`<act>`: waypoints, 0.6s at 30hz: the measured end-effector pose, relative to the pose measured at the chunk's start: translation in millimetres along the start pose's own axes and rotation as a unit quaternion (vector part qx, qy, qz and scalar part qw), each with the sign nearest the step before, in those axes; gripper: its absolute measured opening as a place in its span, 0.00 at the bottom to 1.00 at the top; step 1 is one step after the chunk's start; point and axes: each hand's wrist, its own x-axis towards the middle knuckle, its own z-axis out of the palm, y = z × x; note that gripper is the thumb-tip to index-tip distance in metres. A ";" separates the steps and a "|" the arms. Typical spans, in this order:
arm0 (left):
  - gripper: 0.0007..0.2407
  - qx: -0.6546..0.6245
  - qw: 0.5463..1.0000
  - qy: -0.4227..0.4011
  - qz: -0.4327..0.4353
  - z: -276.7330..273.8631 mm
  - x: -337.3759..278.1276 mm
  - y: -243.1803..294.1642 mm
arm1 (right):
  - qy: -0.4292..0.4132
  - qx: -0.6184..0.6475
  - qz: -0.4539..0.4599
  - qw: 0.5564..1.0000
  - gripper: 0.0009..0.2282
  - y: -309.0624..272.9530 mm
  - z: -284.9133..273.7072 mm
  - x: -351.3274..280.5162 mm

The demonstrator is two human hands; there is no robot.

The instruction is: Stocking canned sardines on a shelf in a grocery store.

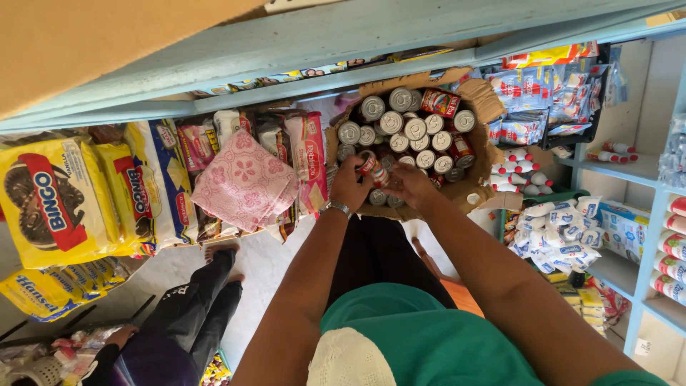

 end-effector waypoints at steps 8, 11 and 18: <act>0.14 -0.107 0.992 0.057 -0.039 0.5 -16.9 -2.6 | -0.100 -0.011 -0.007 0.995 0.12 9.7 0.5 -46.2; 0.16 -0.267 0.963 0.024 -0.036 13.1 -15.1 -26.9 | -0.098 -0.015 0.006 0.995 0.10 12.0 0.2 -61.1; 0.22 -0.365 0.923 -0.013 -0.125 -2.8 -34.6 1.6 | -0.095 -0.077 -0.040 0.992 0.12 -2.6 16.8 -118.1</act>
